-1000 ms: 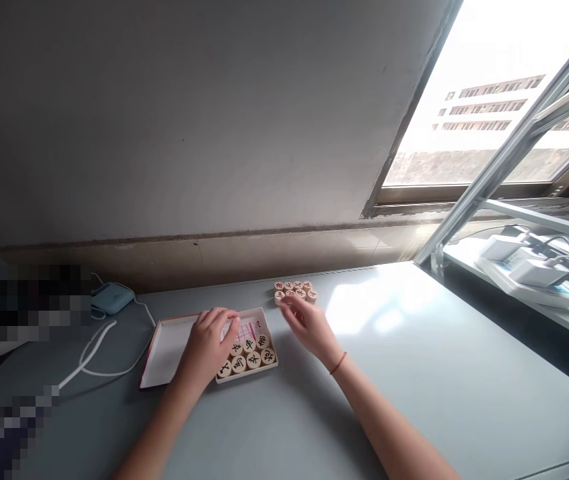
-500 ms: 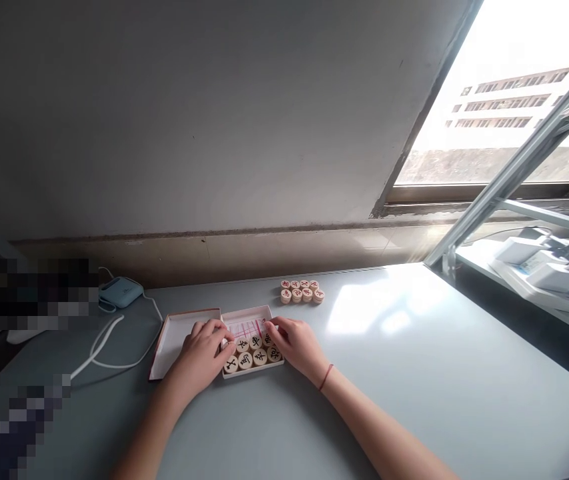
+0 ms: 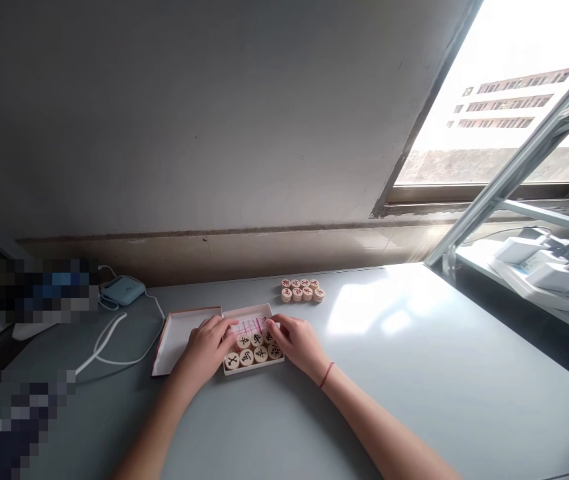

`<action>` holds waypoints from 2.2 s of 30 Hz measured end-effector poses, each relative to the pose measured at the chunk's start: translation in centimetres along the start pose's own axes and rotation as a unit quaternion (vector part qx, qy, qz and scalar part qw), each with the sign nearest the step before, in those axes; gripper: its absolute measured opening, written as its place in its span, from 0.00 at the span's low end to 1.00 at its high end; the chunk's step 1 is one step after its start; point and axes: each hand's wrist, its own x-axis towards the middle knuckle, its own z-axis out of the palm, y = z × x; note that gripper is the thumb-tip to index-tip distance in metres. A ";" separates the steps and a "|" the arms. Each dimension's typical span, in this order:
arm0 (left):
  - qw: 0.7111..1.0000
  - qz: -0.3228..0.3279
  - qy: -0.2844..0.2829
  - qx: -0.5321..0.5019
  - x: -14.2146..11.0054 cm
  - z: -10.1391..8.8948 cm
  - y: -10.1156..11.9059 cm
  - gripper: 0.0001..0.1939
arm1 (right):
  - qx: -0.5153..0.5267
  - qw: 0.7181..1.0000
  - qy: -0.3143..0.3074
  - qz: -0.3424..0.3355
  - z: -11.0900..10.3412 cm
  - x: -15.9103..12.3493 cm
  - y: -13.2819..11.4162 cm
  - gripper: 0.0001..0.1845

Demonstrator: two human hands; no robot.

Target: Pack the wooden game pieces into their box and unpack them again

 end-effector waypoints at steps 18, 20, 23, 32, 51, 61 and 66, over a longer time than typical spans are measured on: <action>0.993 0.015 0.109 -0.049 0.3 -0.3 -1.0 0.13 | -0.075 0.994 0.059 0.046 -1.1 0.7 2.2 0.07; 0.995 0.020 0.097 0.031 0.4 0.0 -1.8 0.13 | -0.111 0.991 0.026 0.070 -1.2 0.8 2.6 0.04; 0.991 0.019 0.068 0.118 0.4 0.8 -2.1 0.13 | -0.139 0.987 0.005 0.086 -1.2 0.6 2.4 0.05; 0.979 -0.053 0.011 0.197 -0.1 1.2 -0.5 0.14 | -0.163 0.982 0.007 0.099 -1.1 0.4 1.8 0.10; 0.998 -0.051 0.023 0.042 0.1 0.2 -0.9 0.06 | -0.068 0.994 0.086 0.027 -0.9 0.2 0.8 0.15; 0.970 -0.039 0.021 -0.238 -0.3 1.4 1.8 0.16 | 0.023 0.972 0.084 -0.219 -0.2 -1.1 -4.0 0.10; 0.967 -0.057 0.041 -0.245 -0.4 1.7 2.4 0.18 | 0.036 0.975 0.119 -0.183 -0.3 -0.6 -2.6 0.08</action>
